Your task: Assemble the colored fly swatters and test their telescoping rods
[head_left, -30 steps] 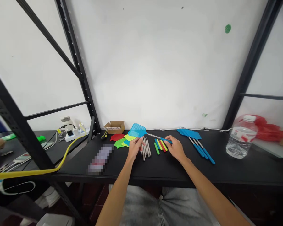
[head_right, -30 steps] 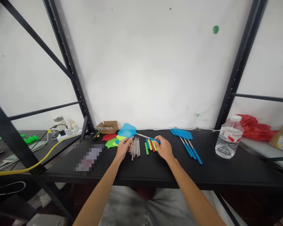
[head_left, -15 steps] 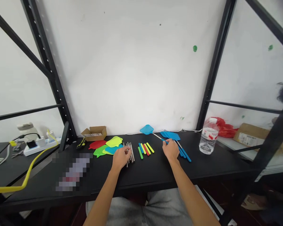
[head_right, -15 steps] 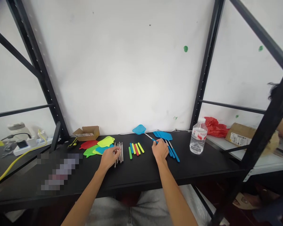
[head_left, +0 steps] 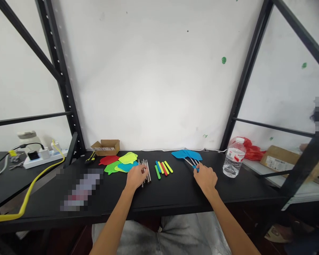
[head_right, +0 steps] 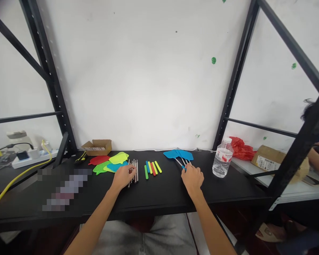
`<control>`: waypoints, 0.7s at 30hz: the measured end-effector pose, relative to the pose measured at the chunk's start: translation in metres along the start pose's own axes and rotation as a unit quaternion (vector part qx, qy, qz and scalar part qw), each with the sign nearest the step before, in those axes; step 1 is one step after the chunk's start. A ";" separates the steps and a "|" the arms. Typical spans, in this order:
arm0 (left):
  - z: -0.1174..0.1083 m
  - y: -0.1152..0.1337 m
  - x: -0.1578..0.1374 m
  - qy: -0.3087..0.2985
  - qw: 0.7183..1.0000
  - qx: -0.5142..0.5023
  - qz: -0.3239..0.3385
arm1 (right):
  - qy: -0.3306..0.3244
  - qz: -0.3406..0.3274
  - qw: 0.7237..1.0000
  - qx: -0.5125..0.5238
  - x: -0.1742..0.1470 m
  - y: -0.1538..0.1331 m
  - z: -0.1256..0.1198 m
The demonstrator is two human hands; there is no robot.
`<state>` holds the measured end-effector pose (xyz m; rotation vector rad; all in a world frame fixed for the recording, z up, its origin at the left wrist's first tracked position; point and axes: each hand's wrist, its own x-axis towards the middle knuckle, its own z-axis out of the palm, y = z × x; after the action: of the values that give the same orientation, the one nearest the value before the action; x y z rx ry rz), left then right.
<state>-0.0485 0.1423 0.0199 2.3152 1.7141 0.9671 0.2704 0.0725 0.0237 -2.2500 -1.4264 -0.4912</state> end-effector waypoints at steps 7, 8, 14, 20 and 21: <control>0.001 0.000 -0.001 -0.012 1.000 -0.001 0.006 | -0.034 -0.071 0.996 0.051 0.001 -0.023 0.002; 0.001 -0.001 -0.001 -0.013 1.000 -0.002 0.005 | -0.050 -0.086 0.992 0.077 0.001 -0.032 0.003; 0.000 0.001 -0.003 0.001 1.000 0.007 0.001 | -0.153 -0.125 0.974 0.115 0.007 -0.089 0.016; 0.001 0.008 -0.006 -0.002 0.998 0.057 0.000 | -0.155 -0.111 0.974 0.121 0.005 -0.100 0.030; 0.002 0.009 -0.006 -0.006 0.998 0.063 -0.003 | -0.150 -0.109 0.974 0.131 0.004 -0.099 0.030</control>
<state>-0.0412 0.1338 0.0198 2.3849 1.8259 0.8669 0.1834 0.1291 0.0166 -2.0279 -1.7839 -0.0189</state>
